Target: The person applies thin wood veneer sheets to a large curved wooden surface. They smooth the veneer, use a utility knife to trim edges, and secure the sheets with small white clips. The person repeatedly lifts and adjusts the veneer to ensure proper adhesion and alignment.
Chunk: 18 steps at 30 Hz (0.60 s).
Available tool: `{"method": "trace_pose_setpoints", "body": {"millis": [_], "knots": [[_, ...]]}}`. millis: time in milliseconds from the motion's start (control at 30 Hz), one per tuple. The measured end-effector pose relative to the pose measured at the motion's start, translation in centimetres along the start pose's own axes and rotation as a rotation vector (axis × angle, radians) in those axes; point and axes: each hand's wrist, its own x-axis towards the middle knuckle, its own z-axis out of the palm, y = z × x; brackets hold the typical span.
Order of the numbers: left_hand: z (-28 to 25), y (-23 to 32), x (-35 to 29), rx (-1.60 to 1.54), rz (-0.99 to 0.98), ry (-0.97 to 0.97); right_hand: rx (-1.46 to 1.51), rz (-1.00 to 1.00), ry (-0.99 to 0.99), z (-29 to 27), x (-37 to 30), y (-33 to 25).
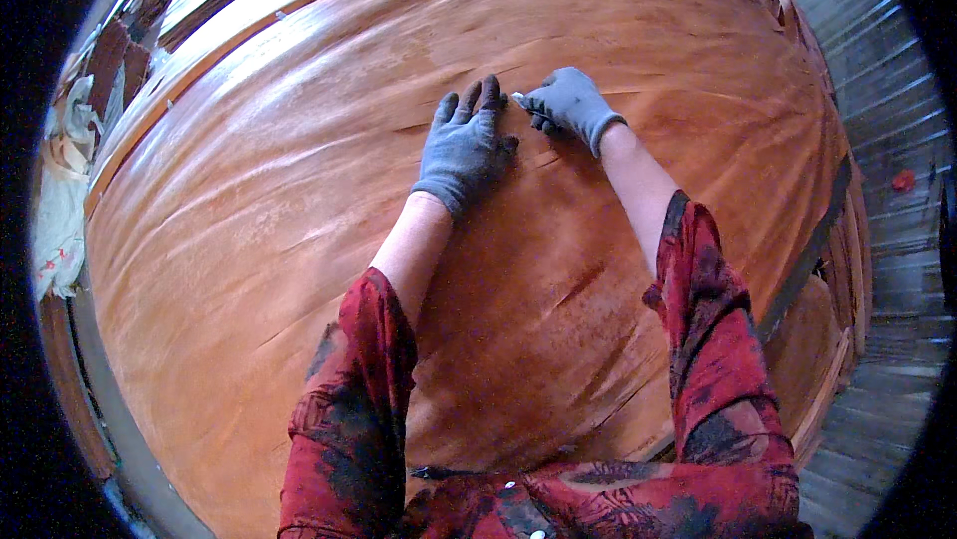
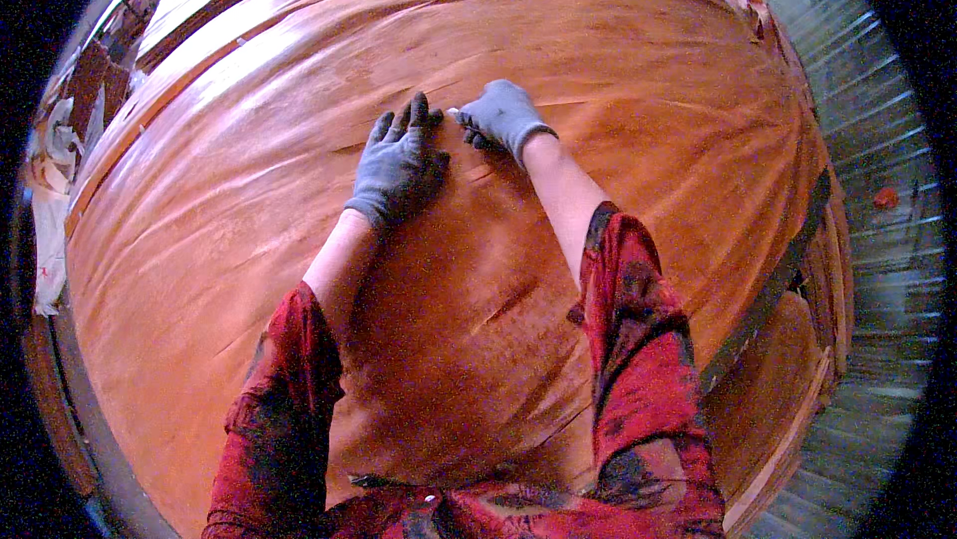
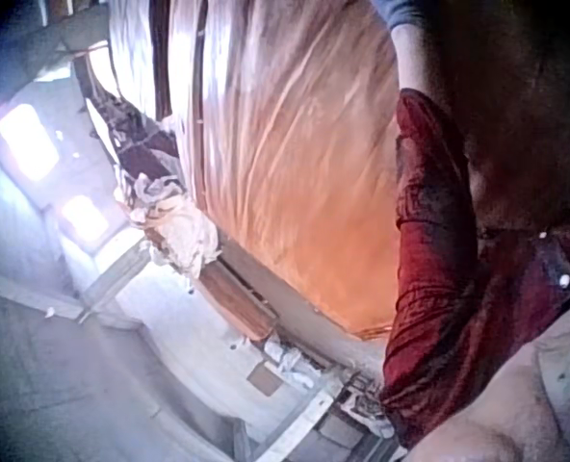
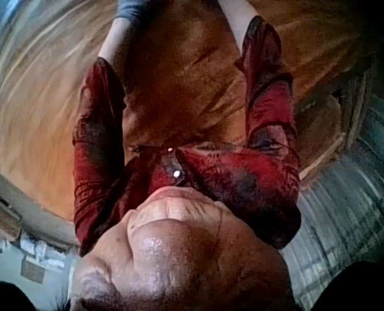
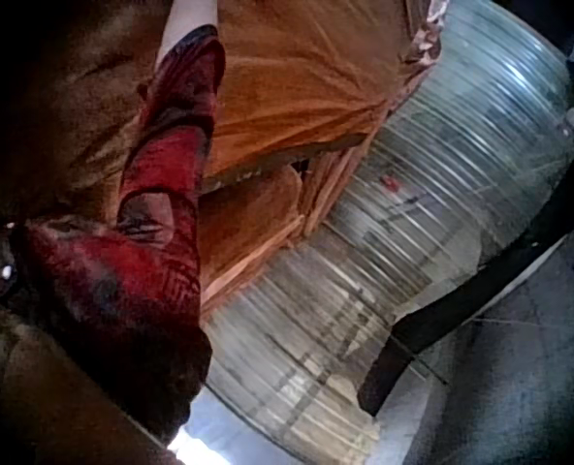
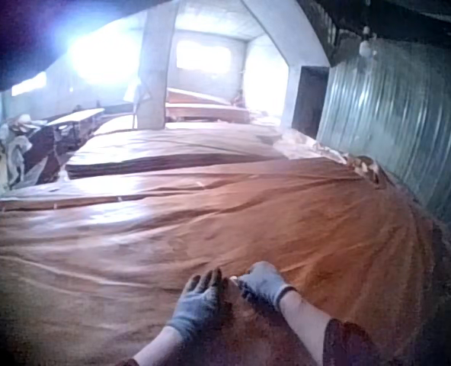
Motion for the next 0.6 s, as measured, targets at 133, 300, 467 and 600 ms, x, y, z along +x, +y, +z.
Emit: {"method": "trace_pose_setpoints", "body": {"millis": [133, 300, 467, 600], "knots": [[-0.2, 0.2, 0.3, -0.008, 0.102, 0.083, -0.408, 0.023, 0.036, -0.5, -0.2, -3.1], [0.2, 1.1, 1.3, 0.076, -0.026, -0.159, -0.455, 0.102, -0.09, -2.0, -3.1, -4.4], [0.6, 2.6, 2.5, 0.101, -0.049, -0.265, -0.388, -0.04, 0.038, -1.1, -4.5, -0.9], [0.1, 2.5, 2.1, 0.131, -0.063, -0.207, -0.511, -0.224, 0.286, 2.7, -8.2, -1.8]]}}
